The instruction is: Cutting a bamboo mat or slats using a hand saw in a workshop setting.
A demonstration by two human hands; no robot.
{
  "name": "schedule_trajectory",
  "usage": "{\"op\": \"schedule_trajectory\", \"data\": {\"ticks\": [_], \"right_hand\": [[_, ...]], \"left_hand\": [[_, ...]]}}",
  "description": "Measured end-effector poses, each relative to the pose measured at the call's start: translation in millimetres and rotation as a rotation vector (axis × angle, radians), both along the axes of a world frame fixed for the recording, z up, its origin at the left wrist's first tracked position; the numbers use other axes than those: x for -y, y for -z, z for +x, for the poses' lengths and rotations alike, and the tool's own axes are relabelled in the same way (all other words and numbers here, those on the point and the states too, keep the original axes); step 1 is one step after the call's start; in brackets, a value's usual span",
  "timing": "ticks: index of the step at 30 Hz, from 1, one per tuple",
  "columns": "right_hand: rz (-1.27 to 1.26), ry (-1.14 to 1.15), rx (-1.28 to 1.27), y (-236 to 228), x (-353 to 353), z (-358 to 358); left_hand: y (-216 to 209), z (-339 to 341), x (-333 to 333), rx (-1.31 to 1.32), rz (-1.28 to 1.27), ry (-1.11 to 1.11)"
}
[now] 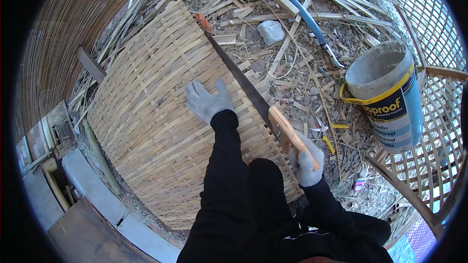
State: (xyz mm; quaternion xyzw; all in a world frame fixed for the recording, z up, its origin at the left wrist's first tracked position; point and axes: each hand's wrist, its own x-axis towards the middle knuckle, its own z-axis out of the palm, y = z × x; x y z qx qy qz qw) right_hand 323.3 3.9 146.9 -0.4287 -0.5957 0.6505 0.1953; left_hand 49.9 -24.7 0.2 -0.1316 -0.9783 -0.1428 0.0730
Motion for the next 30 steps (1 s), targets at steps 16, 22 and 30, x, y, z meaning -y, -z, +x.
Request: {"op": "schedule_trajectory", "data": {"ticks": [16, 22, 30], "right_hand": [[-0.034, 0.029, -0.002, 16, -1, 6], [-0.036, -0.018, 0.041, 15, -8, 10], [-0.018, 0.001, 0.033, 9, -6, 7]], "left_hand": [[-6, 1, -4, -0.013, -0.025, 0.017], [-3, 0, -2, -0.051, -0.02, 0.025], [-3, 0, 0, -0.061, -0.005, 0.035]]}}
